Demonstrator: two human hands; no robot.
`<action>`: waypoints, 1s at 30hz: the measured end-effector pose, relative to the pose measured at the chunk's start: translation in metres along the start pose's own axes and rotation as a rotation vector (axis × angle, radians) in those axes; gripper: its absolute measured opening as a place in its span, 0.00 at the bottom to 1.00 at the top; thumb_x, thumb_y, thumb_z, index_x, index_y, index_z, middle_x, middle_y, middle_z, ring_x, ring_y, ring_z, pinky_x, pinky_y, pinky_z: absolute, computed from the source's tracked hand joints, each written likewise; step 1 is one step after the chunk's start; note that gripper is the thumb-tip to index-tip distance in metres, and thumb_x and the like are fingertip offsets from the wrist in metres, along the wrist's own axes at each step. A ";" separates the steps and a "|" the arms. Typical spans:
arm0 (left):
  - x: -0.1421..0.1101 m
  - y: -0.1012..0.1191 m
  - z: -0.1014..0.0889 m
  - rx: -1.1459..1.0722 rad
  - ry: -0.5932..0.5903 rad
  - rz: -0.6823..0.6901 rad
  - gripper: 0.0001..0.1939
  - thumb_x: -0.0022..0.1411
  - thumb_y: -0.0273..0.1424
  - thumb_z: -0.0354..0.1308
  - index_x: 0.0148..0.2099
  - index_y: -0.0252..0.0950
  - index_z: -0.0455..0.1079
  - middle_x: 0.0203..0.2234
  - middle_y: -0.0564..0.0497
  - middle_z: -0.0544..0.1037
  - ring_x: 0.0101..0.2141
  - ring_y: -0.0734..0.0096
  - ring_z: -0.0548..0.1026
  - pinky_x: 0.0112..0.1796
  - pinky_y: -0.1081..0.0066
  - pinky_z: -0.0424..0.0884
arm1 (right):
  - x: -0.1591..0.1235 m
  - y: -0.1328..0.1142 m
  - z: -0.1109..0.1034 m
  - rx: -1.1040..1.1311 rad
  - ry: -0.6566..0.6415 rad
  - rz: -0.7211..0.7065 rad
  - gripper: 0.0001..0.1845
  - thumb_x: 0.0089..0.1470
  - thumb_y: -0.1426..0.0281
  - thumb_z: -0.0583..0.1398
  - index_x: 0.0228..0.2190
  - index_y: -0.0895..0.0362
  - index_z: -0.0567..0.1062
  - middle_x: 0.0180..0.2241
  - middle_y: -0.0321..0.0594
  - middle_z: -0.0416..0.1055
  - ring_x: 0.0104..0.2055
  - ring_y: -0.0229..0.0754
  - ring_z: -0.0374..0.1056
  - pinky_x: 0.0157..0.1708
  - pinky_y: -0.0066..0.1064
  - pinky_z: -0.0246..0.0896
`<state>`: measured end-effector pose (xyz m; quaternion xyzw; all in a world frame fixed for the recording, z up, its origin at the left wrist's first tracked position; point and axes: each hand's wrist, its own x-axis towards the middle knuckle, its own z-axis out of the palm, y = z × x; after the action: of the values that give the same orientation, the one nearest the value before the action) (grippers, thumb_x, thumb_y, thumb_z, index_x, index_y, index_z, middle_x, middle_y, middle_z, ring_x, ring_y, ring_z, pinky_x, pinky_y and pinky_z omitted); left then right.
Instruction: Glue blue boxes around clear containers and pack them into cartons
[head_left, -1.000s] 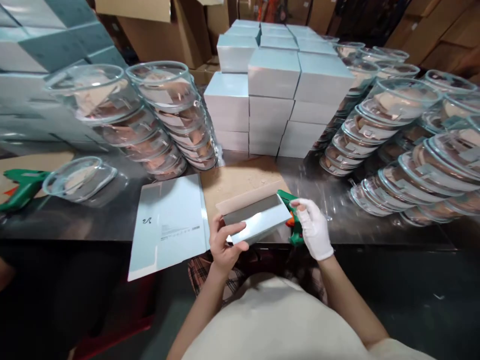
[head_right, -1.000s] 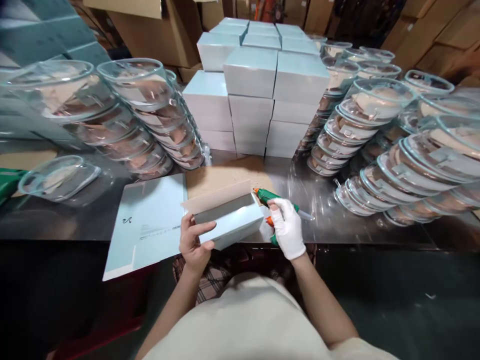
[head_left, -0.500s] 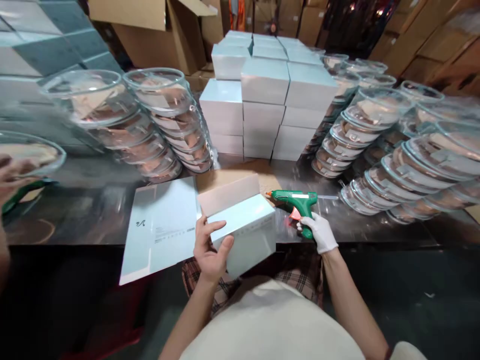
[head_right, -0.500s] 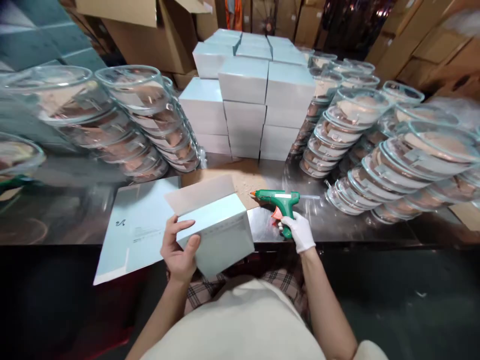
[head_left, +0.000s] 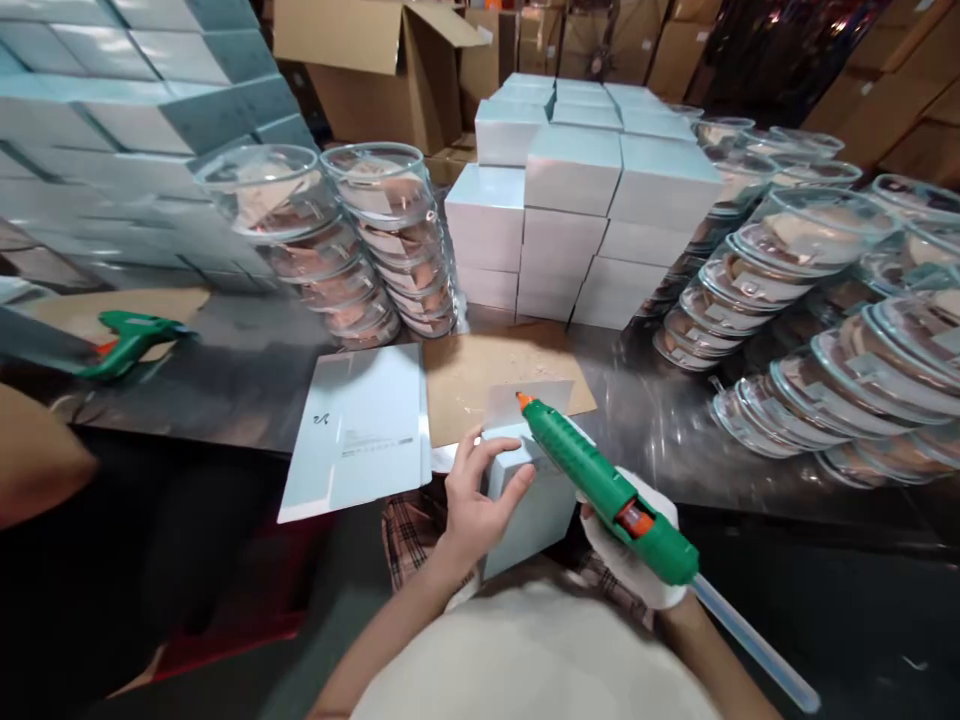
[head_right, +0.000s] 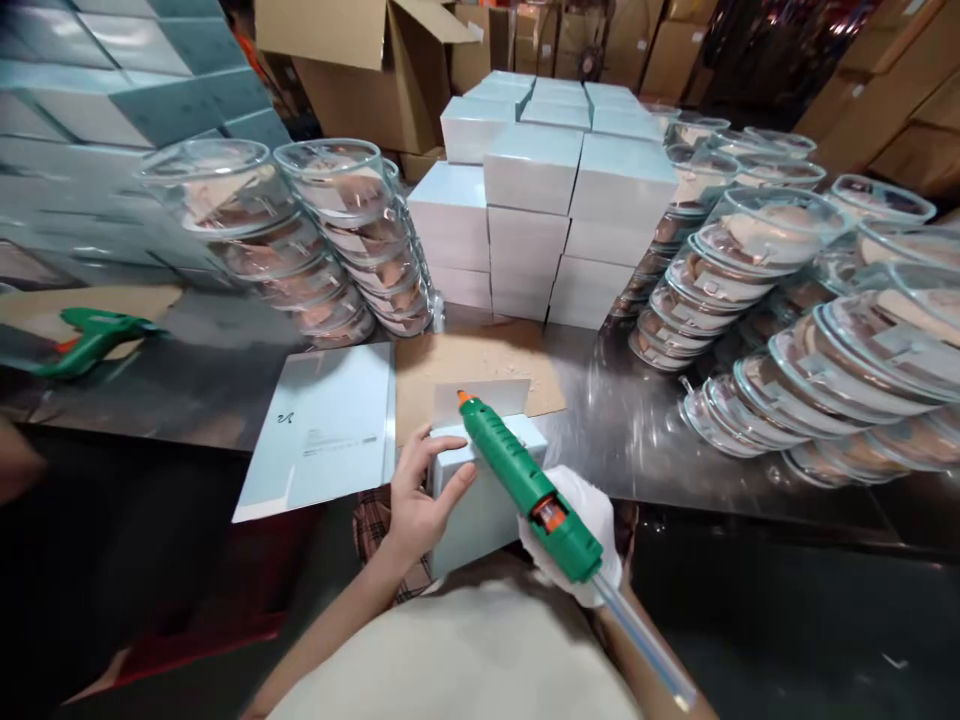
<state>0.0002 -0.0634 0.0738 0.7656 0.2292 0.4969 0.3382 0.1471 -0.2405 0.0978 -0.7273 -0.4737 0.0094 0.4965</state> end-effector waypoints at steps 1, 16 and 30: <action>-0.001 0.001 0.000 -0.003 0.006 0.019 0.13 0.69 0.44 0.66 0.47 0.42 0.81 0.45 0.46 0.84 0.58 0.53 0.77 0.57 0.56 0.75 | 0.002 -0.005 0.004 -0.030 0.002 -0.023 0.09 0.57 0.59 0.67 0.29 0.49 0.76 0.27 0.38 0.74 0.28 0.47 0.73 0.28 0.40 0.74; -0.008 -0.014 -0.018 -0.038 0.031 -0.085 0.14 0.68 0.46 0.66 0.46 0.41 0.80 0.45 0.46 0.83 0.60 0.53 0.74 0.61 0.56 0.68 | 0.025 0.056 0.006 0.159 0.160 0.426 0.21 0.52 0.50 0.68 0.29 0.56 0.82 0.22 0.38 0.77 0.23 0.41 0.70 0.22 0.29 0.72; -0.012 -0.028 -0.023 -0.297 -0.066 -0.082 0.16 0.64 0.48 0.70 0.45 0.42 0.81 0.47 0.43 0.81 0.65 0.47 0.71 0.63 0.56 0.67 | 0.086 0.040 -0.004 0.292 -0.039 0.454 0.33 0.49 0.46 0.72 0.48 0.56 0.85 0.45 0.48 0.84 0.46 0.52 0.80 0.46 0.40 0.77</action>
<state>-0.0263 -0.0461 0.0524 0.7132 0.1731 0.4857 0.4748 0.2234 -0.1861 0.1102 -0.7353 -0.3016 0.2024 0.5722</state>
